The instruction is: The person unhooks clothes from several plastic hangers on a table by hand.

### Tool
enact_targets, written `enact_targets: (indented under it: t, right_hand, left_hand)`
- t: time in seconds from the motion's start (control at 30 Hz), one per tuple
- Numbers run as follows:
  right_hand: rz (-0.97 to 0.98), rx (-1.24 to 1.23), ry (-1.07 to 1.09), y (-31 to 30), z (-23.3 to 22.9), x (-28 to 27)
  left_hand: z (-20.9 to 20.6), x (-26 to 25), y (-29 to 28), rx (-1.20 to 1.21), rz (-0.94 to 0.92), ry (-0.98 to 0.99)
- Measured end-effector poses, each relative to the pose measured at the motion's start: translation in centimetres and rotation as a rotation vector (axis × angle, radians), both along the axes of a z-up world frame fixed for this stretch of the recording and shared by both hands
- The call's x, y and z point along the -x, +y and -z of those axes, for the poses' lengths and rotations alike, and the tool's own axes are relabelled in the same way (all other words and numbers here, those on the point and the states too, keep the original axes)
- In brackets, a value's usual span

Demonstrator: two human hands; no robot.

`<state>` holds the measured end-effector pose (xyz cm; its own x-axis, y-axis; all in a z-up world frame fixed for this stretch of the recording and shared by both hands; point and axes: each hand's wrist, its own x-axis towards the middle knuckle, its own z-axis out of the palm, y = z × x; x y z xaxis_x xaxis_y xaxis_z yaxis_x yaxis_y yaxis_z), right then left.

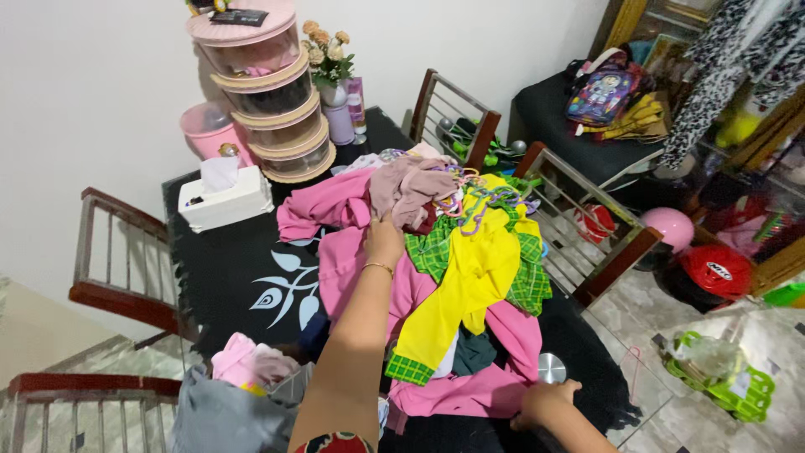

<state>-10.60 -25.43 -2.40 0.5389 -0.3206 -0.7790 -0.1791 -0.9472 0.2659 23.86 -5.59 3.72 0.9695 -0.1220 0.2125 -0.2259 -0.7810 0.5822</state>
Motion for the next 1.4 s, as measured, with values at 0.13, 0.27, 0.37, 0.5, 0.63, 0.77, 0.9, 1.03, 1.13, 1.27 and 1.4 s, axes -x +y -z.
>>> enact_targets:
  t: [0.13, 0.27, 0.37, 0.5, 0.63, 0.77, 0.9, 1.03, 1.13, 1.27, 1.4]
  right_hand:
    - [0.124, -0.031, -0.233, -1.2, -2.1, -0.9]
    - [0.119, -0.113, -0.413, -2.0, -3.4, -2.3]
    - [0.181, -0.225, -0.539, -2.2, -4.6, -3.5]
    - [0.343, -0.438, -0.779, -2.4, -6.0, -5.1]
    - [0.419, -0.525, -0.977, -1.8, -7.0, -6.2]
    - [0.237, -0.586, -1.298, 0.0, -7.4, -6.9]
    - [-0.037, -0.523, -1.541, 3.7, -7.5, -7.4]
    - [-0.126, -0.703, -1.425, 7.9, -6.7, -7.9]
    - [-0.036, -0.623, -1.118, 10.9, -5.6, -6.9]
    - [-0.063, -0.522, -0.958, 12.4, -3.5, -6.2]
    - [-0.135, -0.840, -1.521, 12.6, -1.3, -6.6]
  left_hand:
    - [1.0, -0.2, -0.4, 0.089, -0.023, -0.231]
    - [-2.0, 7.5, 0.0, 0.347, 0.108, -0.078]
    - [-2.6, 16.4, 1.8, 0.460, 0.239, 0.036]
    - [-1.2, 27.3, 3.7, 0.420, 0.306, 0.135]
    - [2.8, 35.0, 5.1, 0.245, 0.434, 0.402]
    - [5.5, 36.5, 6.6, 0.062, 0.711, 0.598]
    - [5.1, 34.3, 7.0, -0.074, 0.485, 0.525]
    - [3.4, 29.6, 7.8, -0.124, -0.027, 0.090]
    - [2.2, 27.4, 8.4, -0.166, -0.076, 0.173]
    - [4.4, 26.0, 7.7, -0.104, -0.065, 0.152]
    - [10.4, 23.3, 8.1, -0.121, -0.141, 0.157]
